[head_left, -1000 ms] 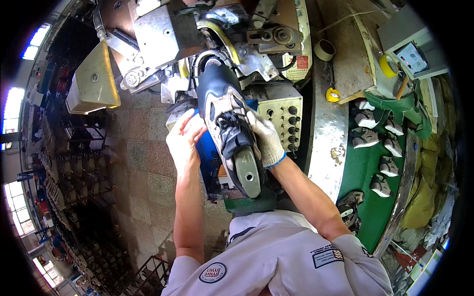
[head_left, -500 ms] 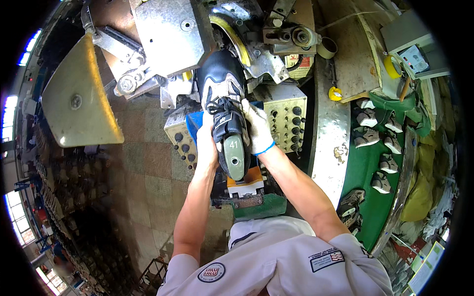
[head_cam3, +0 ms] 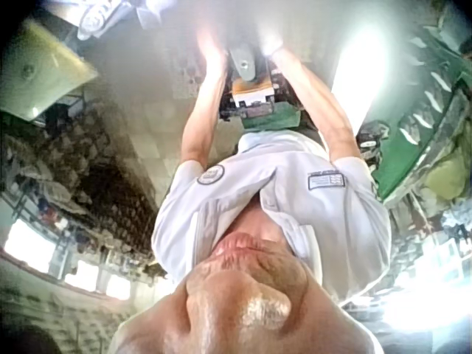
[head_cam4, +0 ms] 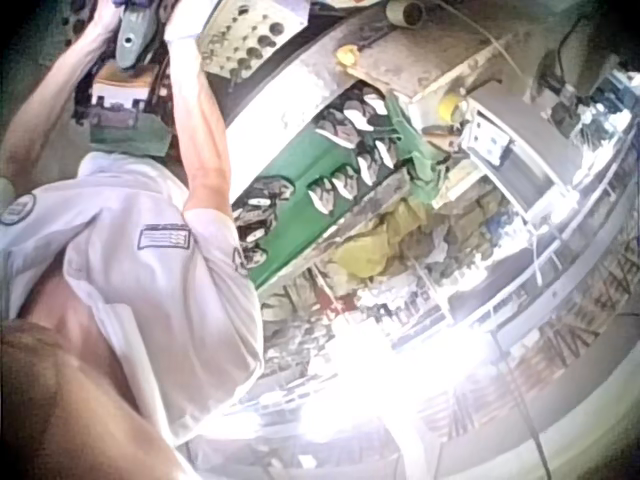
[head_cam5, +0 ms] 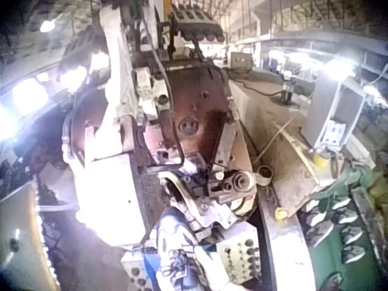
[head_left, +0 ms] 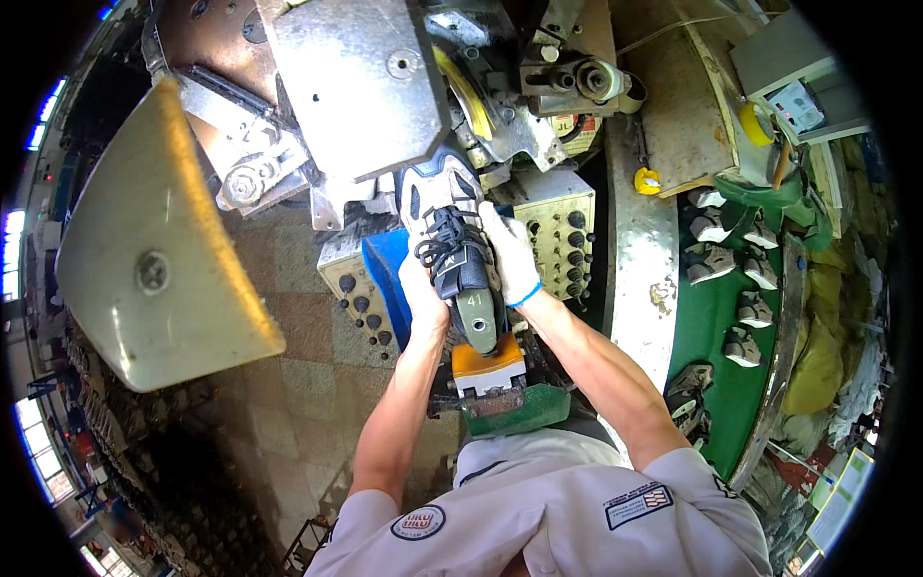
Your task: The person picks up a shoe upper from a conveyor belt, mounts it onto an industrial lasting machine, activates the machine to press and shape the shoe, and then places the shoe back onto the conveyor belt.
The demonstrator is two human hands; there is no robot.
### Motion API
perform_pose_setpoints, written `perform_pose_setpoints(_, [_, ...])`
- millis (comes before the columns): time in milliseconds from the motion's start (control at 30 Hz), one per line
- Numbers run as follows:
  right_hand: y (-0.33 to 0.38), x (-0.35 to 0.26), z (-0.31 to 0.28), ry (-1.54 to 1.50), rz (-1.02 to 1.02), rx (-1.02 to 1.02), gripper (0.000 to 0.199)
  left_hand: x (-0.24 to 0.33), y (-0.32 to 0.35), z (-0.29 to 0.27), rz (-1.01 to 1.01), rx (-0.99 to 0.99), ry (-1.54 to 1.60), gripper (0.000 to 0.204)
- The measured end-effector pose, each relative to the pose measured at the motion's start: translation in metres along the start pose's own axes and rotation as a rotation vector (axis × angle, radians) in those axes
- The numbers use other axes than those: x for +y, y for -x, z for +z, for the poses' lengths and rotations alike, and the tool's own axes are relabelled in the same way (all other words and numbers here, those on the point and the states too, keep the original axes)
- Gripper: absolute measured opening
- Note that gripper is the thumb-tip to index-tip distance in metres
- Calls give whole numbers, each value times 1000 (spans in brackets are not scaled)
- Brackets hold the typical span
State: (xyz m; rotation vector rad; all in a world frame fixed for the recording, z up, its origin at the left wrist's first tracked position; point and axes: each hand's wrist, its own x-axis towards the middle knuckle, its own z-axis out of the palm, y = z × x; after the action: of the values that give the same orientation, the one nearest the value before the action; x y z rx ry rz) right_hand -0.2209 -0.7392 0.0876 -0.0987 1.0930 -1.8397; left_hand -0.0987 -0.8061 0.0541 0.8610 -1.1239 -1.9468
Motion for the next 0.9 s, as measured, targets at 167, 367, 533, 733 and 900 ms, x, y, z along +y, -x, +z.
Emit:
perform_pose_setpoints(167, [5, -2, 3, 74, -64, 47, 33, -9, 2, -3, -30, 22, 148, 31])
perform_pose_setpoints(367, [11, -3, -22, 339, -95, 115, 40, -6, 7, -7, 15, 46, -108, 58])
perform_pose_setpoints(533, [93, -29, -117, 367, -135, 139, 66, -146, 100, -97, -152, 205, -897, 48])
perform_pose_setpoints(733, [155, -49, -138, 407, -105, 215, 63, -186, 98, -109, 336, 57, -1352, 52])
perform_pose_setpoints(900, [164, -58, -130, 388, -108, 144, 54, -64, 121, -110, -117, 50, -1227, 73])
